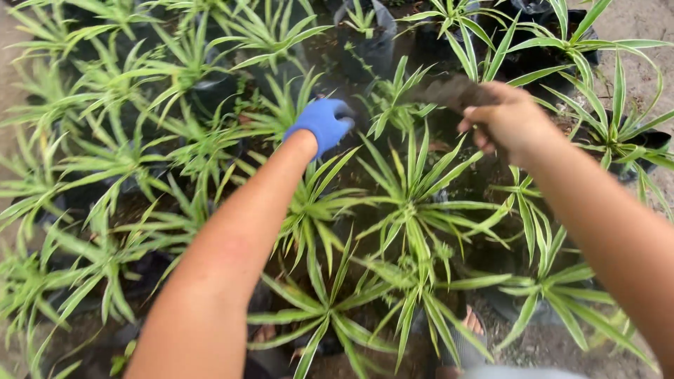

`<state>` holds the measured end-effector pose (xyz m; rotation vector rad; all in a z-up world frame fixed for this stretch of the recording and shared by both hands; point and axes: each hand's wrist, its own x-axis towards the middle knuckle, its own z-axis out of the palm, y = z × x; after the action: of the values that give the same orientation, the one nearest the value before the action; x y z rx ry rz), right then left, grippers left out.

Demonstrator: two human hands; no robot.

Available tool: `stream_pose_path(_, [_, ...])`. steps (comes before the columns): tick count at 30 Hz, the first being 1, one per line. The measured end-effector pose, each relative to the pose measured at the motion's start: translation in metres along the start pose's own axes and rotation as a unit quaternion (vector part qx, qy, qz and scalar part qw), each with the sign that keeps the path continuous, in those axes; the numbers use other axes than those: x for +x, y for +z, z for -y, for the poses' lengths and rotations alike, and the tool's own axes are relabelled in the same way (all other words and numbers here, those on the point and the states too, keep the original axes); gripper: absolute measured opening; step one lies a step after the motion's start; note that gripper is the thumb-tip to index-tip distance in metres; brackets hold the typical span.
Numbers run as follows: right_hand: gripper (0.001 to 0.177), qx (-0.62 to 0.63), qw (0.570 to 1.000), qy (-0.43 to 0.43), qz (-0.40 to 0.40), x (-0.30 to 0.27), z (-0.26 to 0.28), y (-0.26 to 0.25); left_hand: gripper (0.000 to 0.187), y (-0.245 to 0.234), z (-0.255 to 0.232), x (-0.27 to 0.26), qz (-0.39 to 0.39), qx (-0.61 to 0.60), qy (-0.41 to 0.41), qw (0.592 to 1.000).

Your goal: Weeding potted plants using a hand sickle and collecting debris in a bucket

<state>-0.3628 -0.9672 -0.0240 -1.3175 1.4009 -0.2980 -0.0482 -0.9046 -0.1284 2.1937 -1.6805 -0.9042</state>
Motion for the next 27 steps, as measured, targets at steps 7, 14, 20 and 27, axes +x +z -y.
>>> stream_pose_path(7, [0.046,0.097,0.988,-0.118,0.0,0.104,-0.061,0.0,0.034,0.131,0.1,0.194,-0.06,0.057,-0.084,0.993])
stream_pose_path(14, [0.046,0.128,0.983,-0.13,0.009,0.126,-0.072,-0.015,0.029,0.131,0.07,0.206,-0.06,0.077,-0.039,0.995])
stream_pose_path(20, [0.044,0.168,0.971,-0.168,0.029,0.142,-0.083,-0.018,0.015,0.141,0.072,0.198,-0.118,-0.008,0.015,0.993])
stream_pose_path(27, [0.045,0.197,0.968,-0.148,0.04,0.148,-0.094,-0.01,0.02,0.168,0.092,0.202,-0.115,-0.188,-0.021,0.975])
